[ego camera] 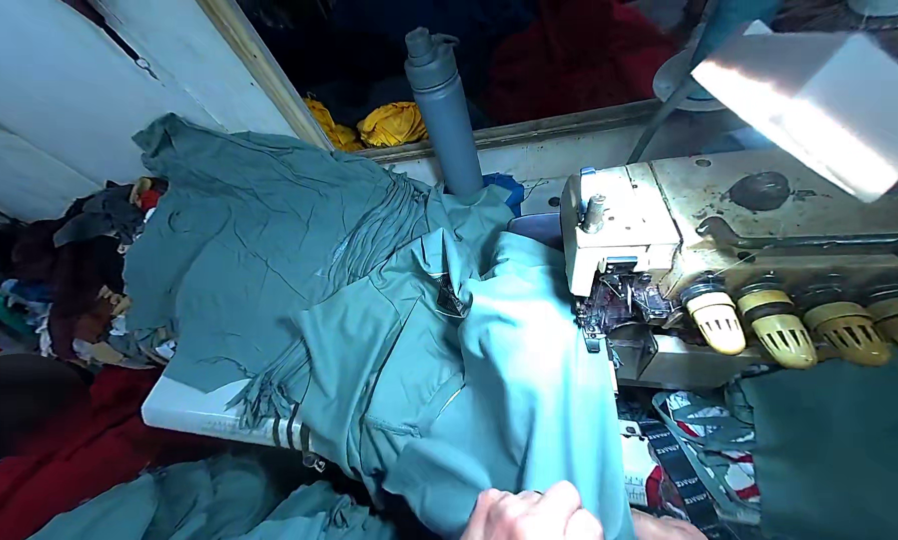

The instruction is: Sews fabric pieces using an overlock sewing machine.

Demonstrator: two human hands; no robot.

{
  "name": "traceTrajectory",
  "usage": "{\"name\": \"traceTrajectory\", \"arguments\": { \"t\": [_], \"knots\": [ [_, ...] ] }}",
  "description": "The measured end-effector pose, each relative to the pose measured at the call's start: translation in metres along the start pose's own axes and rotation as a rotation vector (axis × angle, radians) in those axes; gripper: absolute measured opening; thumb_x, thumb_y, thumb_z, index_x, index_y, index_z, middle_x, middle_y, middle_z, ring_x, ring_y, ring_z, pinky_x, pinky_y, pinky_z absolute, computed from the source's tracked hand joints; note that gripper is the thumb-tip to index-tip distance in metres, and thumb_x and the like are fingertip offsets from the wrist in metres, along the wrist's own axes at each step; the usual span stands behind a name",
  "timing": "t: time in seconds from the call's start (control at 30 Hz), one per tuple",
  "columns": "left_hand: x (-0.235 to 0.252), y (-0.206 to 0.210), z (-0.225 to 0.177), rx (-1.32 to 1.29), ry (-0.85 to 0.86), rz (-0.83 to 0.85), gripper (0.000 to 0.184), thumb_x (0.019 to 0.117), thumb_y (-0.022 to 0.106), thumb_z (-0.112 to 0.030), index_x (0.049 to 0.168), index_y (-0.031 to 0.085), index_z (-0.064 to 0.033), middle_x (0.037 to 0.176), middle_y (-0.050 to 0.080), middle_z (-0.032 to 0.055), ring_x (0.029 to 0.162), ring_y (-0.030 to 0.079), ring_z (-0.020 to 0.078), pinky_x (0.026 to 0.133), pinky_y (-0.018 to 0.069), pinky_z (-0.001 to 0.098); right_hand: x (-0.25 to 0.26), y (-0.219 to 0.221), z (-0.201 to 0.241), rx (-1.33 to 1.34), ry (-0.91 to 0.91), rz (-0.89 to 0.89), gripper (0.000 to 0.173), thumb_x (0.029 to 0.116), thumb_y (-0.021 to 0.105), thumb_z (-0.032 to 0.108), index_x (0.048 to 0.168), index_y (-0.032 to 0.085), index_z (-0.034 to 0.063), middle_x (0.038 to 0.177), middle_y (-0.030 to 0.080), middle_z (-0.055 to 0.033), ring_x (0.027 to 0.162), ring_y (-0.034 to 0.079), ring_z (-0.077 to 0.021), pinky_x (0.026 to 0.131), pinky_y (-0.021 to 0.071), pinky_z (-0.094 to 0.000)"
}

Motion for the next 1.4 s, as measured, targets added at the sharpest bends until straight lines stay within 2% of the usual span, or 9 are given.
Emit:
{"name": "traceTrajectory", "arguments": {
  "t": [0.23, 0.4, 0.83, 0.93, 1.03, 1.13, 1.23, 1.3, 1.4],
  "knots": [
    [0.045, -0.005, 0.002, 0.338, 0.148, -0.108, 0.013, 0.0894, 0.062, -0.009, 0.081, 0.072, -0.0065, 0.068, 0.060, 0.0060, 0.047, 0.056, 0.0169, 0.038, 0.0419, 0.0295, 0.032, -0.015, 0.019, 0.083, 0.130, -0.206, 0.038, 0.0811, 0.072, -0.009, 0.116, 0.070, 0.0073, 0.099, 0.078, 0.0105, 0.086, 0.074, -0.0020, 0.081, 0.0633, -0.0252],
    [0.072, -0.016, 0.007, 0.470, 0.205, -0.231, 0.019, 0.0895, 0.061, -0.013, 0.072, 0.067, -0.0078, 0.063, 0.056, 0.0041, 0.046, 0.055, 0.0152, 0.036, 0.0401, 0.0278, 0.055, -0.017, 0.024, 0.129, 0.089, -0.307, 0.031, 0.0804, 0.067, -0.011, 0.097, 0.073, 0.0153, 0.077, 0.071, 0.0160, 0.067, 0.063, 0.0062, 0.065, 0.0541, -0.0156],
    [0.107, -0.009, 0.006, 0.546, 0.035, -0.209, 0.018, 0.0873, 0.064, -0.014, 0.074, 0.070, -0.0044, 0.060, 0.056, 0.0043, 0.047, 0.058, 0.0173, 0.037, 0.0426, 0.0301, 0.068, -0.015, 0.025, 0.124, 0.038, -0.447, 0.033, 0.0828, 0.062, -0.012, 0.081, 0.071, 0.0201, 0.077, 0.073, 0.0151, 0.071, 0.066, 0.0063, 0.068, 0.0568, -0.0164],
    [0.088, -0.019, 0.009, 0.395, 0.100, -0.182, 0.016, 0.0908, 0.064, -0.018, 0.083, 0.072, -0.0072, 0.070, 0.062, 0.0044, 0.059, 0.065, 0.0192, 0.044, 0.0483, 0.0337, 0.069, -0.016, 0.019, 0.146, -0.020, -0.410, 0.028, 0.0880, 0.061, -0.005, 0.084, 0.075, 0.0191, 0.080, 0.074, 0.0131, 0.074, 0.068, 0.0047, 0.070, 0.0578, -0.0174],
    [0.053, -0.053, 0.030, 0.324, 0.083, -0.246, 0.031, 0.0915, 0.058, -0.025, 0.110, 0.077, -0.0097, 0.081, 0.072, 0.0010, 0.069, 0.068, 0.0142, 0.056, 0.0541, 0.0344, 0.071, -0.016, 0.011, 0.144, -0.004, -0.391, 0.019, 0.0934, 0.061, -0.001, 0.086, 0.075, 0.0095, 0.078, 0.074, 0.0044, 0.071, 0.069, -0.0023, 0.067, 0.0593, -0.0219],
    [0.011, -0.067, 0.087, 0.398, -0.317, 0.002, 0.052, 0.0828, 0.064, -0.032, 0.130, 0.069, -0.0115, 0.077, 0.070, 0.0029, 0.062, 0.067, 0.0226, 0.054, 0.0537, 0.0470, 0.073, -0.017, 0.006, 0.139, -0.019, -0.418, 0.018, 0.0924, 0.061, 0.001, 0.082, 0.074, 0.0080, 0.076, 0.072, 0.0020, 0.069, 0.068, -0.0041, 0.066, 0.0586, -0.0227],
    [-0.050, -0.030, 0.145, 0.316, -0.803, 0.557, 0.059, 0.0976, 0.066, -0.032, 0.148, 0.048, -0.0068, 0.106, 0.071, 0.0236, 0.101, 0.069, 0.0455, 0.088, 0.0508, 0.0643, 0.074, -0.018, 0.005, 0.158, -0.031, -0.429, 0.018, 0.0920, 0.062, 0.002, 0.081, 0.075, 0.0084, 0.075, 0.072, 0.0012, 0.069, 0.068, -0.0042, 0.065, 0.0584, -0.0224],
    [-0.077, -0.016, 0.163, 0.359, -0.796, 0.519, 0.034, 0.1036, 0.053, -0.020, 0.131, 0.058, -0.0014, 0.097, 0.071, 0.0247, 0.097, 0.071, 0.0462, 0.084, 0.0530, 0.0624, 0.075, -0.018, 0.005, 0.158, -0.034, -0.417, 0.018, 0.0928, 0.062, 0.005, 0.080, 0.074, 0.0086, 0.074, 0.071, 0.0007, 0.069, 0.067, -0.0049, 0.065, 0.0582, -0.0228],
    [-0.078, -0.071, 0.165, 0.375, -0.614, -0.056, 0.019, 0.0989, 0.055, -0.009, 0.100, 0.069, 0.0044, 0.075, 0.068, 0.0220, 0.070, 0.071, 0.0424, 0.065, 0.0564, 0.0630, 0.073, -0.019, 0.009, 0.153, -0.080, -0.368, 0.015, 0.0952, 0.062, 0.005, 0.088, 0.076, 0.0074, 0.080, 0.073, 0.0007, 0.072, 0.070, -0.0051, 0.068, 0.0598, -0.0228]
  ]
}}
Point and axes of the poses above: each hand's wrist, its own x-axis towards the middle knuckle, its own y-axis out of the palm, z = x × y, the point moved 8 cm from there along x, towards the middle knuckle
